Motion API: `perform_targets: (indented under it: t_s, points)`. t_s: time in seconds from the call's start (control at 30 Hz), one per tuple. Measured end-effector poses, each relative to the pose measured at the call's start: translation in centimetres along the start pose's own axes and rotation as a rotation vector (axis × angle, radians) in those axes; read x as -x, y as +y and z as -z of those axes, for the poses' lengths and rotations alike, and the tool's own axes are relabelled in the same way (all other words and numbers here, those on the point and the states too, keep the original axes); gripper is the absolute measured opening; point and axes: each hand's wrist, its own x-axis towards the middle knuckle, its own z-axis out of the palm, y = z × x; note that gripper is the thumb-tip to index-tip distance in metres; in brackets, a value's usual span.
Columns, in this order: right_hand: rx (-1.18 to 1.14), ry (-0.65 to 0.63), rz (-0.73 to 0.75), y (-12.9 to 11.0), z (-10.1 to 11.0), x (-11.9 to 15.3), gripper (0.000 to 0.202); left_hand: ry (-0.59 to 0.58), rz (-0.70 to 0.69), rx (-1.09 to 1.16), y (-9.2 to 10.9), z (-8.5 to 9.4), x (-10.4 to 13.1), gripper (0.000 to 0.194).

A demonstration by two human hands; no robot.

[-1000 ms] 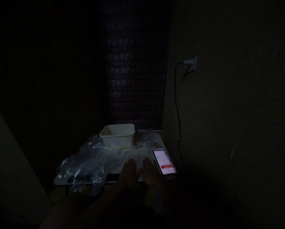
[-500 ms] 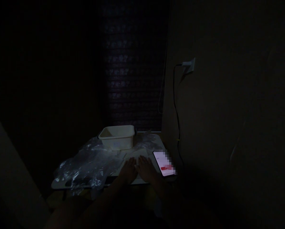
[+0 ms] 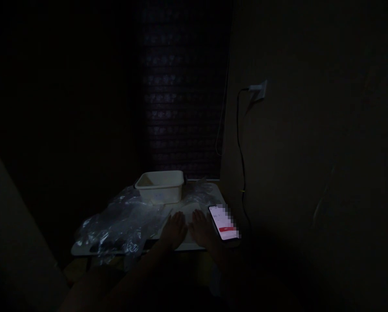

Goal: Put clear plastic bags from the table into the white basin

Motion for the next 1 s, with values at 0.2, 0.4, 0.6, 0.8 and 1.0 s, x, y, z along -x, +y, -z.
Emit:
perform_targets:
  t_s: [0.2,0.4,0.6,0.8,1.0]
  points:
    - [-0.013,-0.045,0.091,0.0,-0.5,0.1,0.052,-0.059,-0.037,0.02,-0.2,-0.4,-0.1,0.049]
    - [-0.006,-0.061,-0.034,0.7,0.2,0.6,0.059,-0.024,0.077,-0.016,-0.6,-0.5,0.0,0.066]
    - [0.007,-0.003,0.02,0.7,0.6,0.3,0.053,0.02,0.061,-0.024,-0.2,0.0,0.0,0.054]
    - [-0.001,-0.012,0.152,0.3,0.4,0.2,0.047,-0.048,-0.1,0.042,0.0,-0.2,-0.2,0.046]
    - [-0.023,-0.077,0.057,0.6,-0.1,0.3,0.058,-0.034,0.013,0.017,-0.5,-0.5,-0.1,0.06]
